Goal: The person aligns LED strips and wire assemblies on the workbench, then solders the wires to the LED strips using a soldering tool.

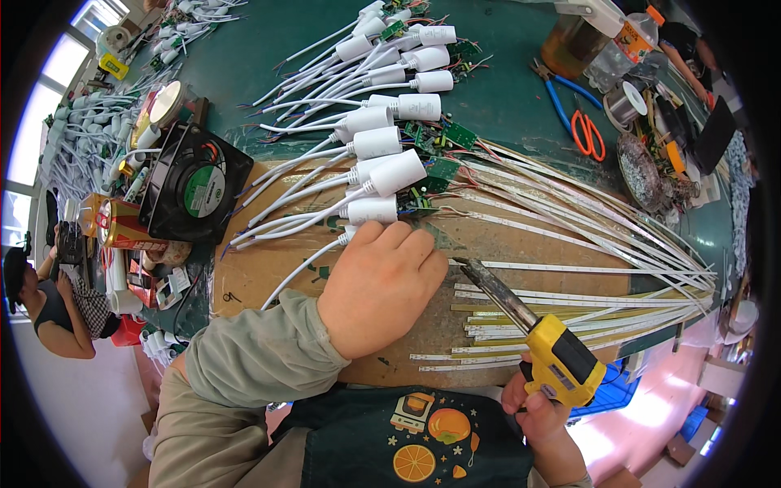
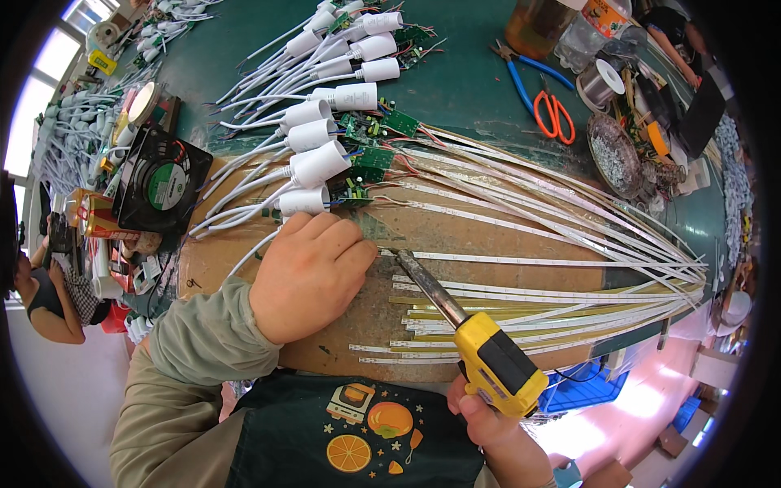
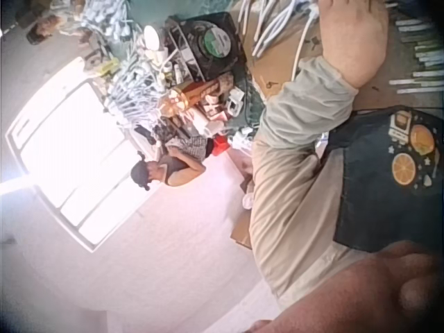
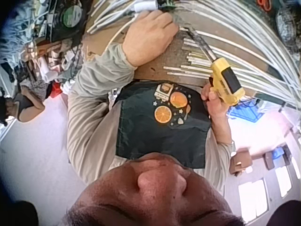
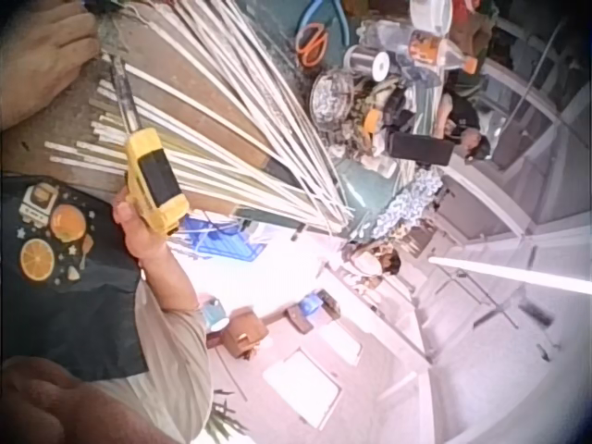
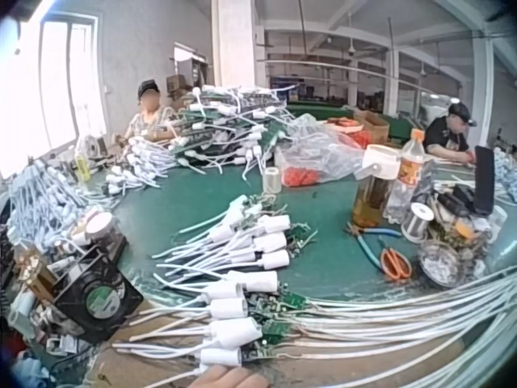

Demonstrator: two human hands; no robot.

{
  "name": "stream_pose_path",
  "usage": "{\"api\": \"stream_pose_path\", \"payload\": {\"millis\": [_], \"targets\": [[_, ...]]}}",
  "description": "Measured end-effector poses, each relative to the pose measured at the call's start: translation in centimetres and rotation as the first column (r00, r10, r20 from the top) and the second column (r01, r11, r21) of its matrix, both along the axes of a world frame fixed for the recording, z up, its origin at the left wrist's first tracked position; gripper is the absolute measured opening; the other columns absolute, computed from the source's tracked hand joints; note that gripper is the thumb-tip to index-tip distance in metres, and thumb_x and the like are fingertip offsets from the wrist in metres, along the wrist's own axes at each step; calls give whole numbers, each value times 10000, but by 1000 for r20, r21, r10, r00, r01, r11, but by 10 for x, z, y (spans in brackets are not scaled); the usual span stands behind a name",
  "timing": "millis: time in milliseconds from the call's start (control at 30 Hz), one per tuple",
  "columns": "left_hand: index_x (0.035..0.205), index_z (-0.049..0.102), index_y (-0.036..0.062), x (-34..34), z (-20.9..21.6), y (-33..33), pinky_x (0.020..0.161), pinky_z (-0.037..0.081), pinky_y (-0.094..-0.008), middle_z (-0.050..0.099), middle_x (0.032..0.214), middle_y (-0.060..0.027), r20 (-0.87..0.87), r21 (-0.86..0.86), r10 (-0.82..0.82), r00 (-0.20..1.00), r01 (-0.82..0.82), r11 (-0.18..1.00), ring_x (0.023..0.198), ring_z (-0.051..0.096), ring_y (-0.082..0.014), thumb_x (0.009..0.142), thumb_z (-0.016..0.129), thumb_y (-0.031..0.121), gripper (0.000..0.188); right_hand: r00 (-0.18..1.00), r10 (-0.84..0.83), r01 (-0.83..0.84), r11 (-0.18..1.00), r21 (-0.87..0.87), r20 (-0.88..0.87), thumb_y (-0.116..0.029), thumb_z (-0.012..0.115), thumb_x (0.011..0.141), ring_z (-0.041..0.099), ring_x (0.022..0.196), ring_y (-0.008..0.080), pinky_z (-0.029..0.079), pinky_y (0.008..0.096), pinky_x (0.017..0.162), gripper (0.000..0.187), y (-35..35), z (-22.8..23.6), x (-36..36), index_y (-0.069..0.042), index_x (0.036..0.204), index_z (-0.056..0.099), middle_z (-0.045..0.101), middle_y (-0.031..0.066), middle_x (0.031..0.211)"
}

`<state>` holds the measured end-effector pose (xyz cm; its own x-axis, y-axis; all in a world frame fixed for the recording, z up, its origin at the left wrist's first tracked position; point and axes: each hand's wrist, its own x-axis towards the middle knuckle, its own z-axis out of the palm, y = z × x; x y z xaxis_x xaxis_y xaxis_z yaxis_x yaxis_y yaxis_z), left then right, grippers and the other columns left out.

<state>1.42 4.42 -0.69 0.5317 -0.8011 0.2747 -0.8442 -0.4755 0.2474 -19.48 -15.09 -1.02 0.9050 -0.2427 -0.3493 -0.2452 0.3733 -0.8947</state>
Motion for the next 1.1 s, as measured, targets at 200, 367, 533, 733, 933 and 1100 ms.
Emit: {"api": "stream_pose_path", "payload": {"millis": [200,367,533,733,933,1100], "targets": [[865,608,72,0,1,0,686,389,-344,504,815,-40,-3,14,-1,1000,1,1000,770,516,-211,657,650,102,214,1000,15,-16,999,42,11,-285,709,775,483,541,134,429,266,482,595,-5,-1,-4,31,1215,464,516,58,676],[866,609,73,0,1,0,688,390,-344,505,817,-40,-4,16,0,1000,0,1000,772,517,-212,655,652,103,218,1000,18,-18,1000,4,10,-302,726,773,480,535,139,419,269,474,622,-3,-1,-4,31,1224,457,500,61,657],[863,608,75,0,1,0,688,391,-343,506,812,-40,-2,8,4,1000,-4,1000,769,518,-211,652,654,102,218,1000,-1,1,1000,-14,-4,-321,746,769,473,526,145,411,273,470,634,-1,-1,-4,34,1207,458,482,60,633],[853,605,77,1,1,0,681,391,-342,507,807,-38,-1,9,-1,1000,1,1000,762,519,-211,653,655,103,208,999,22,-23,999,-23,-33,-326,744,767,475,528,148,414,275,470,610,-2,-1,-2,33,1175,466,489,67,640],[847,604,80,1,0,0,676,393,-341,507,799,-38,-10,2,0,1000,0,1000,759,522,-210,653,656,99,201,1000,-24,23,999,-42,-17,-336,741,767,473,521,149,409,271,464,613,-1,-2,-3,35,1170,465,482,63,630],[853,614,80,1,-1,0,674,395,-342,511,796,-38,3,-24,10,1000,-10,1000,752,524,-210,666,655,92,192,1000,22,-22,1000,-20,-17,-330,735,770,469,517,148,410,275,468,601,-4,-2,-3,32,1161,458,475,61,624]]}}
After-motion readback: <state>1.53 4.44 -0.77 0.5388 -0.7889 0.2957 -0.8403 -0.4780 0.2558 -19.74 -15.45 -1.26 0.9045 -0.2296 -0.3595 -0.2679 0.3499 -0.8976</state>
